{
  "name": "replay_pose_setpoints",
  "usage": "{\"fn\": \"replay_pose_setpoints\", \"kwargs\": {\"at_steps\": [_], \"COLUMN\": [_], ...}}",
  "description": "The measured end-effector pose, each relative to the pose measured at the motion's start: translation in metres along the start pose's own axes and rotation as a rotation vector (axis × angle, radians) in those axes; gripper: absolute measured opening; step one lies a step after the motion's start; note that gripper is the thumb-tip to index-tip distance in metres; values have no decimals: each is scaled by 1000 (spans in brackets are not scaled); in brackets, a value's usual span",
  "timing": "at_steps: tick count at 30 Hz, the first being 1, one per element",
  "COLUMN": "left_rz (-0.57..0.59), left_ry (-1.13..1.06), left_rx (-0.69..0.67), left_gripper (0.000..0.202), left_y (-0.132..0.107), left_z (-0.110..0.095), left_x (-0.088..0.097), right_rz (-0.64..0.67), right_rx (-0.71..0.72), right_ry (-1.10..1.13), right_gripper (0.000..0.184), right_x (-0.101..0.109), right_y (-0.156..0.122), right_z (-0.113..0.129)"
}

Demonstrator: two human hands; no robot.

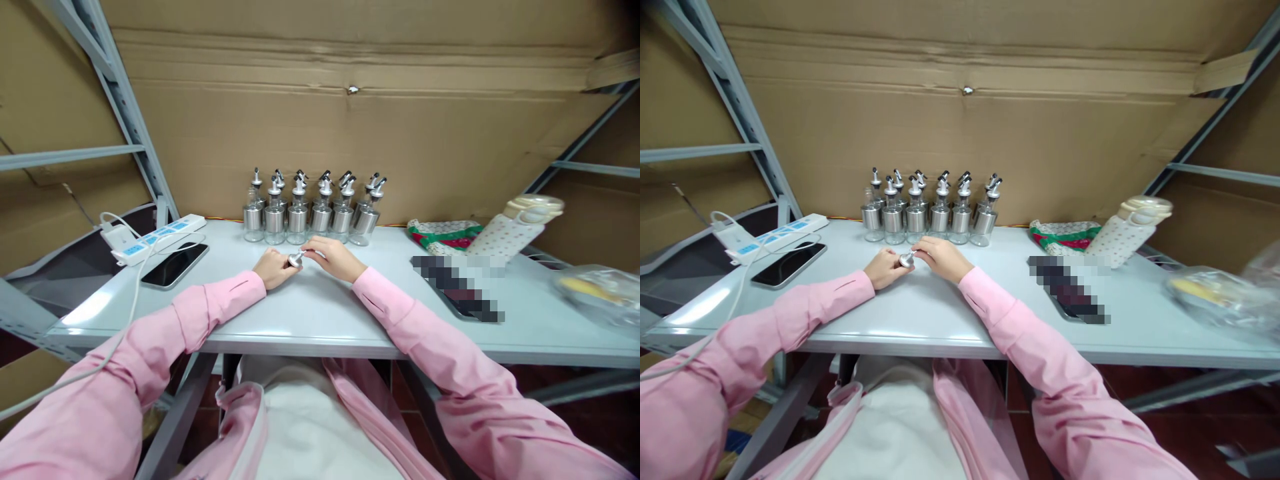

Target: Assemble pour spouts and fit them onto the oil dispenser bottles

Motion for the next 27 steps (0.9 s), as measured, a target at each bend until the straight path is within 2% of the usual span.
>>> {"fn": "replay_pose_setpoints", "kwargs": {"at_steps": [10,13,18,22,27], "left_rz": [-13,-13,-45,-85,-126], "left_ry": [69,68,59,58,81], "left_rx": [-56,-77,-70,-57,-36], "left_gripper": [33,34,35,35,34], "left_y": [-1,-2,-2,-1,-1], "left_z": [0,-2,-2,0,6], "left_x": [-1,0,0,2,5], "right_rz": [57,80,93,88,-31], "right_rx": [-107,-147,-137,-187,-348], "right_ry": [45,22,-22,92,333], "right_gripper": [20,24,34,44,47], "right_x": [-1,-1,-2,0,11], "right_y": [1,1,0,1,1], "right_z": [-4,-6,-7,-4,-9]}}
Point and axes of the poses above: each hand's wrist, its own y-axis towards the middle knuckle, its own x-axis out of the back of the hand, z = x × y, the point moved 3 cm from there along y, towards the middle knuckle, and after that the axes turned 3 degrees about z, right-handed, at the moved point
